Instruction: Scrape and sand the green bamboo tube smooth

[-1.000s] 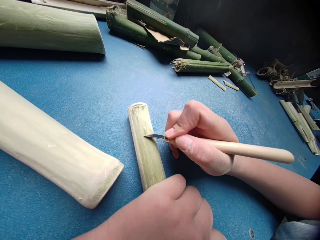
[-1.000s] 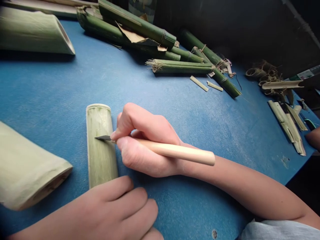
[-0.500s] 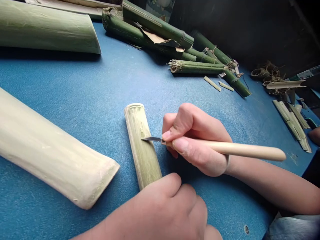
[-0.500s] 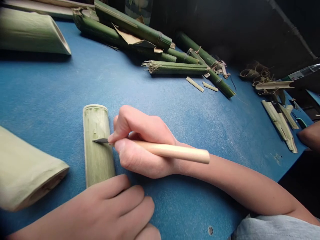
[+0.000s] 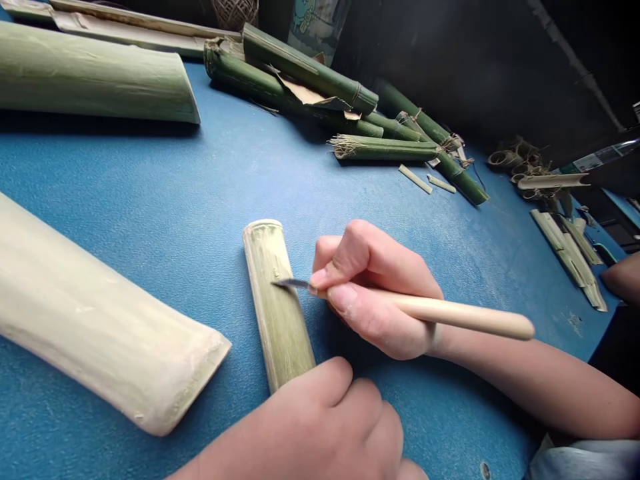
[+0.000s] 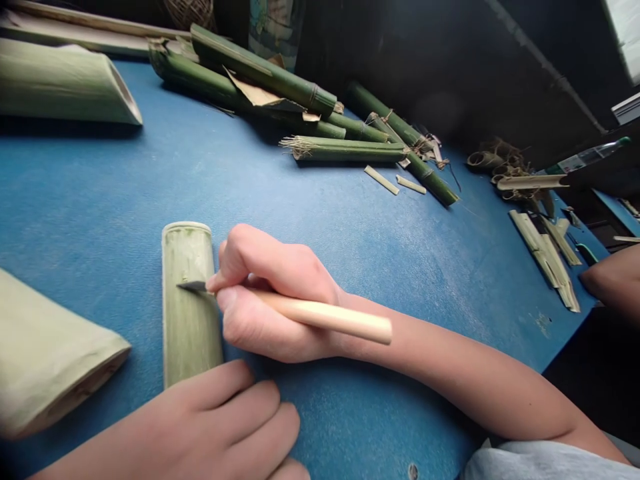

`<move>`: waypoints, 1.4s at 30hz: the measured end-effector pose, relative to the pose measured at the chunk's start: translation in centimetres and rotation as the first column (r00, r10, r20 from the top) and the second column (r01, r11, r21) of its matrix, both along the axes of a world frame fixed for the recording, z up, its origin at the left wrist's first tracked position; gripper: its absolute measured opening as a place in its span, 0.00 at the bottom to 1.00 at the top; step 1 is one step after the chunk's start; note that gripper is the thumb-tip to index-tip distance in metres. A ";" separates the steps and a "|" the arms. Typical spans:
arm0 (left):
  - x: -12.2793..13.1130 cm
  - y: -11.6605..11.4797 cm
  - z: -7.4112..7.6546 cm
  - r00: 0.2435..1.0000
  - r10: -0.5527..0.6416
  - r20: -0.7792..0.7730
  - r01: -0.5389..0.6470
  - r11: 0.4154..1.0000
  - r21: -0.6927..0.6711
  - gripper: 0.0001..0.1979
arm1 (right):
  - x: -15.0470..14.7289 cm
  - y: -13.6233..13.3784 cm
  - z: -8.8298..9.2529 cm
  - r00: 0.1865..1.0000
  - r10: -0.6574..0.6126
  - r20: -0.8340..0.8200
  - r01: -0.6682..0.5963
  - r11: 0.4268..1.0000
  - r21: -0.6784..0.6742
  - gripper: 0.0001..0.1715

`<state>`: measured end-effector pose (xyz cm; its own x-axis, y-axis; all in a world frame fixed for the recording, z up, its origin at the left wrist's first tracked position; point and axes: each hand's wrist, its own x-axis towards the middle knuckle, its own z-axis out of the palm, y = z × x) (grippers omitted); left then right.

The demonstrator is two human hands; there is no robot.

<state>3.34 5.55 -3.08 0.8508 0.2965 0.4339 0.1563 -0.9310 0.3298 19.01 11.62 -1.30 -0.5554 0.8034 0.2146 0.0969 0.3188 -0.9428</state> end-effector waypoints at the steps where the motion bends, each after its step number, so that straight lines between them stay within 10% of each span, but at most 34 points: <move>1: 0.0 0.0 0.0 1.000 -0.004 -0.006 0.004 1.000 -0.001 0.13 | -0.1 0.0 -0.1 1.000 -0.026 -0.002 0.026 0.999 0.017 0.08; 20: -1.0 0.6 0.2 1.000 -0.016 -0.018 0.017 0.999 0.044 0.12 | 0.4 0.7 -1.0 0.961 -0.222 -0.163 0.210 0.974 -0.084 0.09; 42: -0.8 0.6 0.3 0.997 -0.078 -0.022 0.079 0.995 0.061 0.11 | -0.2 2.0 -0.9 0.973 -0.153 -0.172 0.098 0.952 -0.291 0.07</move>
<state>2.56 6.13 -2.78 0.8787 0.2017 0.4327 0.0877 -0.9591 0.2690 18.83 13.66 -2.21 -0.4173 0.9065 0.0637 -0.0707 0.0375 -0.9968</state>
